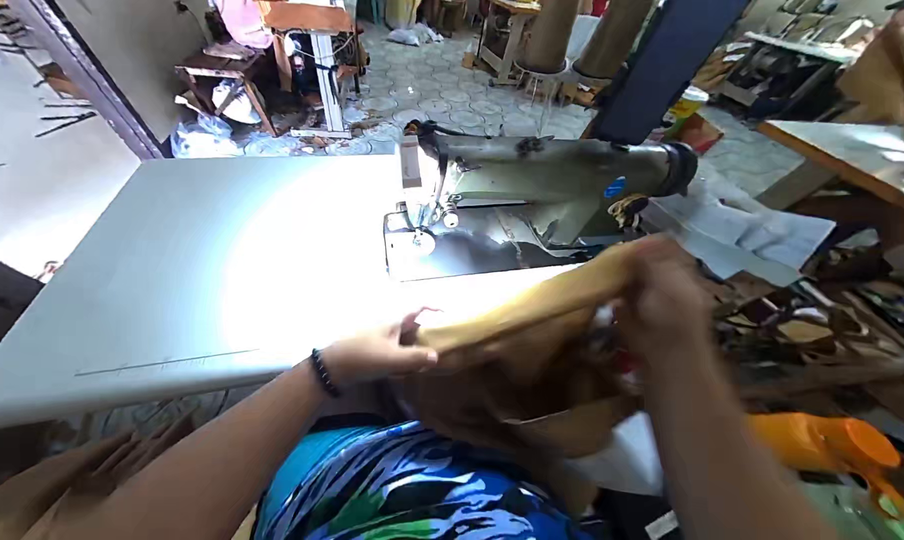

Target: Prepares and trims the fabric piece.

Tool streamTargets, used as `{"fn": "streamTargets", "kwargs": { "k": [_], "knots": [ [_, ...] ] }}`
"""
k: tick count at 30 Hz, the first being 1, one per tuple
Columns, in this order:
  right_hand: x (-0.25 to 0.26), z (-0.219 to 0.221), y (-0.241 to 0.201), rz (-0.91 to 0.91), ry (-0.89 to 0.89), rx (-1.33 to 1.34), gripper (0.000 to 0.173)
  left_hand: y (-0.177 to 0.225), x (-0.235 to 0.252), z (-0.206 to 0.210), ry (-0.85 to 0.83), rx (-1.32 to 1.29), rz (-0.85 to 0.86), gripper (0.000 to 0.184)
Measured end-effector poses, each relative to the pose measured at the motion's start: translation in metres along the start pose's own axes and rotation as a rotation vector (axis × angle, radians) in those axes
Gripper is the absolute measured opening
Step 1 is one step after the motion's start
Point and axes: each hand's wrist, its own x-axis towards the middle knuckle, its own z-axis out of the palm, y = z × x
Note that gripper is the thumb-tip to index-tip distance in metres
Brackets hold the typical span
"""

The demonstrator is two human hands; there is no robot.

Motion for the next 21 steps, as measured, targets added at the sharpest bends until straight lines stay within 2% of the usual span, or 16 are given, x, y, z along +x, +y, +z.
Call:
{"fn": "streamTargets", "kwargs": {
  "k": [2, 4, 5, 7, 8, 10, 12, 14, 15, 18, 21],
  "knots": [
    [-0.019, 0.024, 0.029, 0.222, 0.034, -0.006, 0.019, -0.026, -0.006, -0.015, -0.065, 0.141, -0.294, 0.057],
    [-0.038, 0.044, 0.043, 0.222, 0.015, -0.050, 0.017, -0.026, -0.003, -0.025, -0.149, 0.239, -0.424, 0.048],
    [-0.045, 0.052, 0.046, 0.140, -0.029, -0.099, 0.016, -0.019, 0.004, -0.026, -0.184, 0.286, -0.401, 0.047],
    [-0.050, 0.068, 0.047, -0.085, -0.161, -0.220, 0.016, 0.005, 0.024, -0.016, -0.194, 0.366, -0.264, 0.057],
    [-0.048, 0.076, 0.047, -0.190, -0.241, -0.271, 0.016, 0.015, 0.037, -0.006, -0.189, 0.382, -0.175, 0.050],
    [-0.036, 0.081, 0.046, -0.310, -0.395, -0.376, 0.017, 0.020, 0.062, 0.009, -0.151, 0.319, -0.061, 0.021],
    [-0.012, 0.062, 0.042, -0.368, -0.475, -0.544, 0.021, 0.021, 0.075, 0.011, -0.064, 0.237, -0.112, 0.013],
    [0.025, 0.017, 0.041, -0.402, -0.390, -0.796, 0.026, 0.019, 0.079, 0.000, 0.044, 0.192, -0.186, 0.008],
    [0.047, -0.010, 0.041, -0.334, -0.297, -0.931, 0.029, 0.019, 0.078, -0.006, 0.070, 0.160, -0.206, 0.006],
    [0.107, -0.089, 0.058, 0.085, -0.012, -1.180, 0.037, 0.019, 0.082, -0.012, 0.084, 0.085, -0.222, 0.008],
    [0.141, -0.124, 0.076, 0.428, 0.141, -1.321, 0.047, 0.028, 0.091, -0.010, 0.095, 0.095, -0.234, 0.006]
  ]
}}
